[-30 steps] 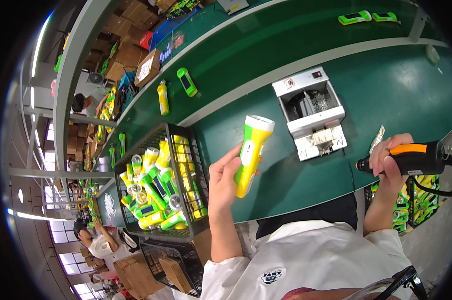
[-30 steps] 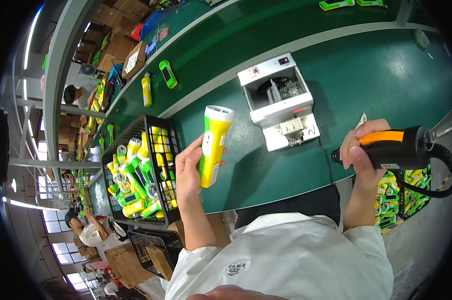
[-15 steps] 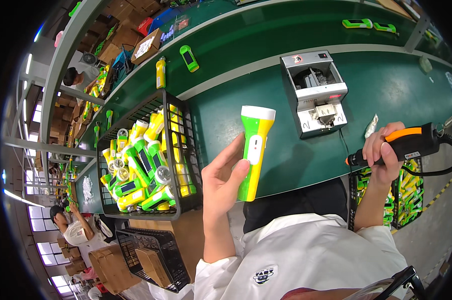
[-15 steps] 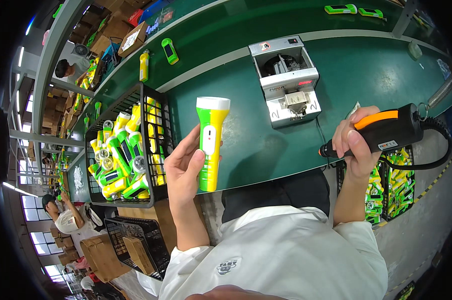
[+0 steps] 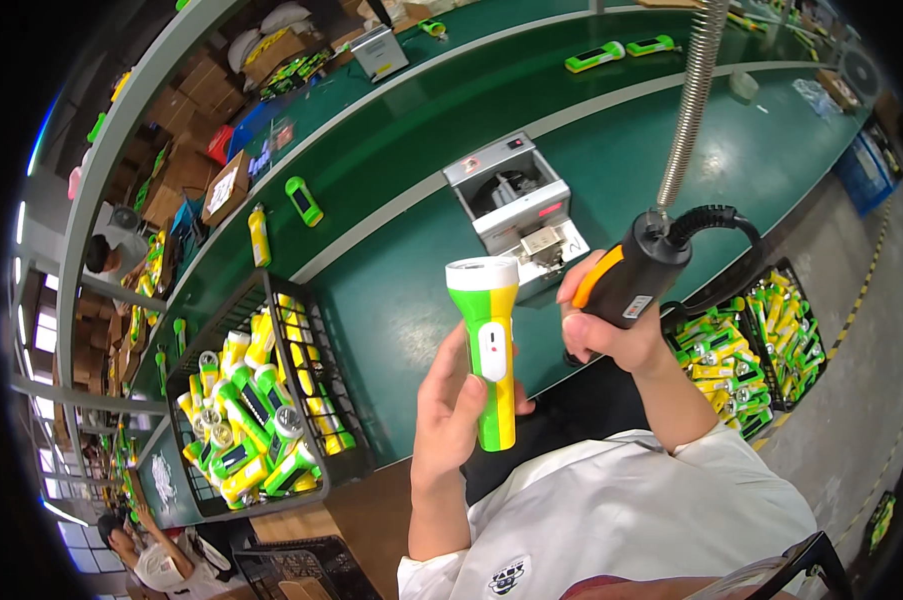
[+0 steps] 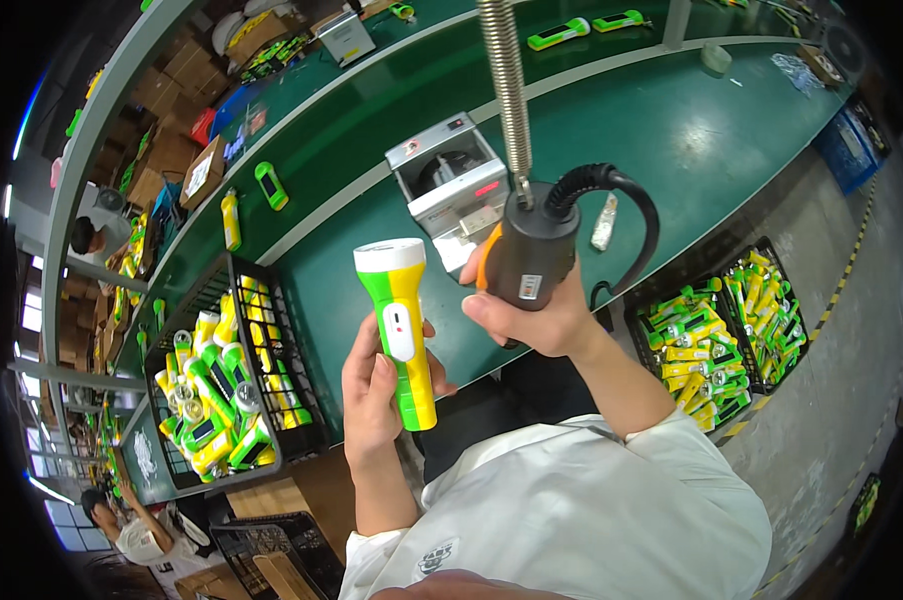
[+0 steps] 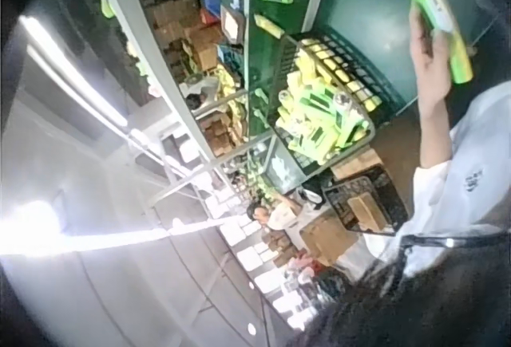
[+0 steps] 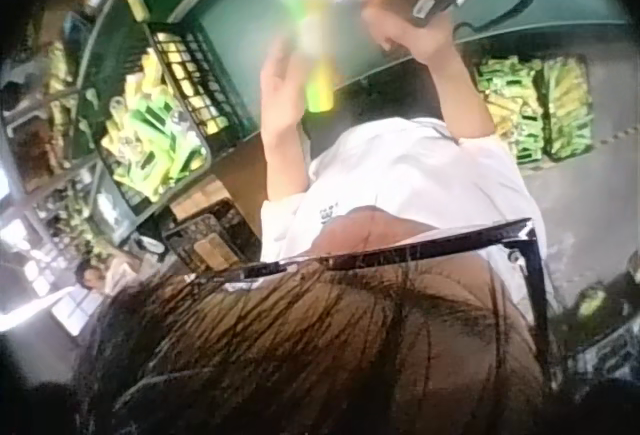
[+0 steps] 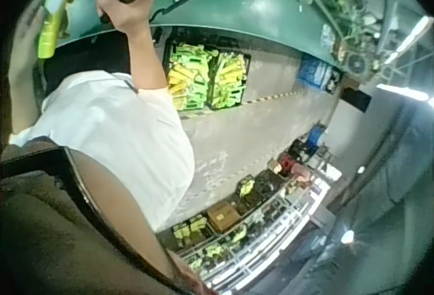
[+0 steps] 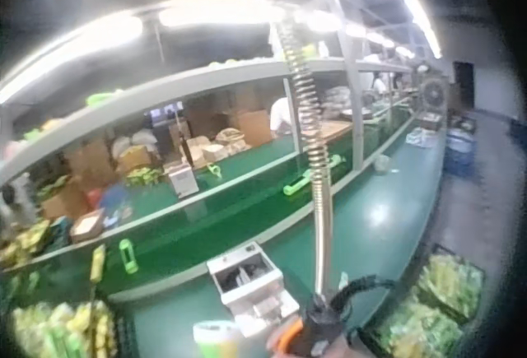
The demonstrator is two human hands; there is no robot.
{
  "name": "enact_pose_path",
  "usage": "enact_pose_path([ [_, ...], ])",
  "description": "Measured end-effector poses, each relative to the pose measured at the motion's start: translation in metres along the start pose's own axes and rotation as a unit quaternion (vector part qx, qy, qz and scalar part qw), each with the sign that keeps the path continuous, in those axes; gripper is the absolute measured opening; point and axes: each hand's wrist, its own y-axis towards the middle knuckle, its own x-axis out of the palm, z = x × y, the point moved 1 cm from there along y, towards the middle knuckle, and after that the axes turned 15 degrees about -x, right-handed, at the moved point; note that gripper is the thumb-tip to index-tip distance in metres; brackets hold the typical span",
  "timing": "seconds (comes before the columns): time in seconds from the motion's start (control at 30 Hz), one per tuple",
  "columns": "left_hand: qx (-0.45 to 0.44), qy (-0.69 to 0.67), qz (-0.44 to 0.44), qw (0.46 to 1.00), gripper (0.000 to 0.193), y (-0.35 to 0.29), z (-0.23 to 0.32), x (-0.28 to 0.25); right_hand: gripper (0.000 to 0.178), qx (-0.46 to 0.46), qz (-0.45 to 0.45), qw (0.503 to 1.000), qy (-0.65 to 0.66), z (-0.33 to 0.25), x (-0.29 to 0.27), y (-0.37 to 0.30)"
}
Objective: The person assembles flashlights by fastening screws into each unit using an electric screwdriver and placing the completed flashlights onto the workbench.
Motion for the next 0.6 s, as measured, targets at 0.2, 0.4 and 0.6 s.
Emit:
enact_pose_path([
  [0.2,-0.062,0.071,-0.036,0.995,0.067,0.006,-0.011,-0.004,0.023,-0.042,0.053,0.998,-0.007,-0.015,-0.03,0.005],
  [0.4,-0.028,0.379,0.034,0.924,0.06,0.043,-0.037,-0.017,0.031,-0.069,0.057,0.991,-0.103,-0.028,-0.06,0.01],
  [0.6,0.043,0.517,0.051,0.854,0.057,0.071,-0.062,-0.039,0.024,-0.103,0.043,0.993,-0.026,-0.017,-0.056,0.011],
])
